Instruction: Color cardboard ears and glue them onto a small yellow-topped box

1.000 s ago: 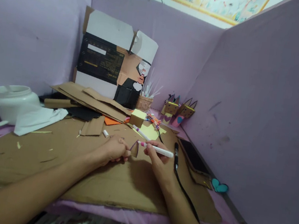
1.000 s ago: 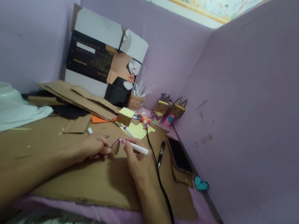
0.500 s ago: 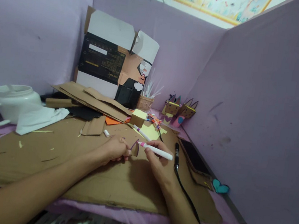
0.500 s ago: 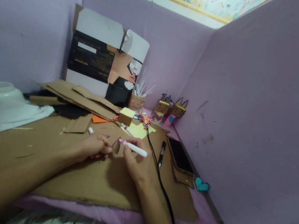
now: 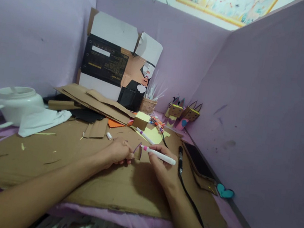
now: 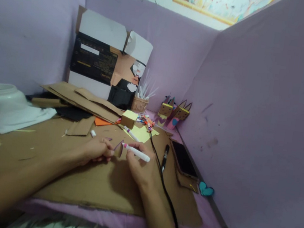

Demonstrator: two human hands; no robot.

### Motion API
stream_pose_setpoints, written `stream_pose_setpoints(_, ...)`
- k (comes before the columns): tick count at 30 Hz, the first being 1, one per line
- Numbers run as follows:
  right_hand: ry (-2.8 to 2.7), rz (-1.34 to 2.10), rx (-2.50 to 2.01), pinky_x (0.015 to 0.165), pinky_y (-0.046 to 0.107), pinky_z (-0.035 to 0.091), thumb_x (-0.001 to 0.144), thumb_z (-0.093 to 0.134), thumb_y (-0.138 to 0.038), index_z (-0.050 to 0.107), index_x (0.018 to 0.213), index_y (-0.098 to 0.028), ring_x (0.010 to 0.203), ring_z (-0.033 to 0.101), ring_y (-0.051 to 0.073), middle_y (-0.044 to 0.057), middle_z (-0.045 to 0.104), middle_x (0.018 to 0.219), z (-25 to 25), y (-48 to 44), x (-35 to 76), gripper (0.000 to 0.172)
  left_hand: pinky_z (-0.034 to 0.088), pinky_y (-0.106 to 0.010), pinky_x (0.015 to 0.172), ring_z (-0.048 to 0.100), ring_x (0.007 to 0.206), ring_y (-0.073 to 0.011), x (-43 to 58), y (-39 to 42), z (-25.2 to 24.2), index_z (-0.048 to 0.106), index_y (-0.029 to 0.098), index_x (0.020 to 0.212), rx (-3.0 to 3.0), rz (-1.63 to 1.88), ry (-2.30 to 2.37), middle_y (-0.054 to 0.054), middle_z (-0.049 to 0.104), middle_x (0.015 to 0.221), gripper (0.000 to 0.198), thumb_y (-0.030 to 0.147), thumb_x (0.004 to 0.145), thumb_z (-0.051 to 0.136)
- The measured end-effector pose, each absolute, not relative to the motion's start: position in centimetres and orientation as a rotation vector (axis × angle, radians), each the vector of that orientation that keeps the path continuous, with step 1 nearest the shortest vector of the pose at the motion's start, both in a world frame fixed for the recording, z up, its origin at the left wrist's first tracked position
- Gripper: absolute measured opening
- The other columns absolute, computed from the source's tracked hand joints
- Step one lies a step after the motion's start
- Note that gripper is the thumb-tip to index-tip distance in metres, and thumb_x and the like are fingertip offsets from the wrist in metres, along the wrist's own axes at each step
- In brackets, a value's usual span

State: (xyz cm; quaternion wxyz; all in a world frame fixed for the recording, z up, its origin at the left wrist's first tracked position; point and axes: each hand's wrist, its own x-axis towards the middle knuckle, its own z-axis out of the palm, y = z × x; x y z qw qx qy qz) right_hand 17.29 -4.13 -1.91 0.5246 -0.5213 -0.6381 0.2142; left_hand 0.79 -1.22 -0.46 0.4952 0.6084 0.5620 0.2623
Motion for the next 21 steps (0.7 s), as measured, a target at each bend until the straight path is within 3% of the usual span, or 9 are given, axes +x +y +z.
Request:
stream_pose_setpoints(6,-1.576,0.664,-1.265,0.04,0.02,0.031,0.061,0.057,-0.023,0.066,0.067,-0.015,0.043,0.045,0.011,-0.001,0.058,0.05,-1.2,-4.8,16.9,0.013,0.018,-0.019,0.031,0.03,0.03,-0.0043,0.7,-1.2,-0.6,0.056,0.013,0.05,1.457,0.631,1.353,0.004,0.049,0.039,0.01,0.014,0.06,0.053)
stream_pose_setpoints(15,-1.493,0.467,-1.226,0.044,0.021,0.036,0.068,0.056,-0.022,0.067,0.08,-0.018,0.049,0.05,0.013,-0.001,0.061,0.059,-2.2,-3.8,17.5,0.017,0.017,-0.019,0.032,0.03,0.031,-0.0044,0.7,-1.2,-0.5,0.053,0.014,0.047,1.464,0.628,1.372,0.004,0.049,0.039,0.014,0.014,0.061,0.054)
stream_pose_setpoints(21,-1.525,0.503,-1.266,0.042,0.02,0.034,0.065,0.056,-0.018,0.067,0.073,-0.017,0.047,0.049,0.012,-0.001,0.061,0.056,-1.9,-4.1,17.5,0.014,0.018,-0.02,0.032,0.031,0.032,-0.0054,0.6,-1.2,-0.6,0.055,0.014,0.047,1.491,0.633,1.386,0.002,0.05,0.04,0.013,0.014,0.06,0.053)
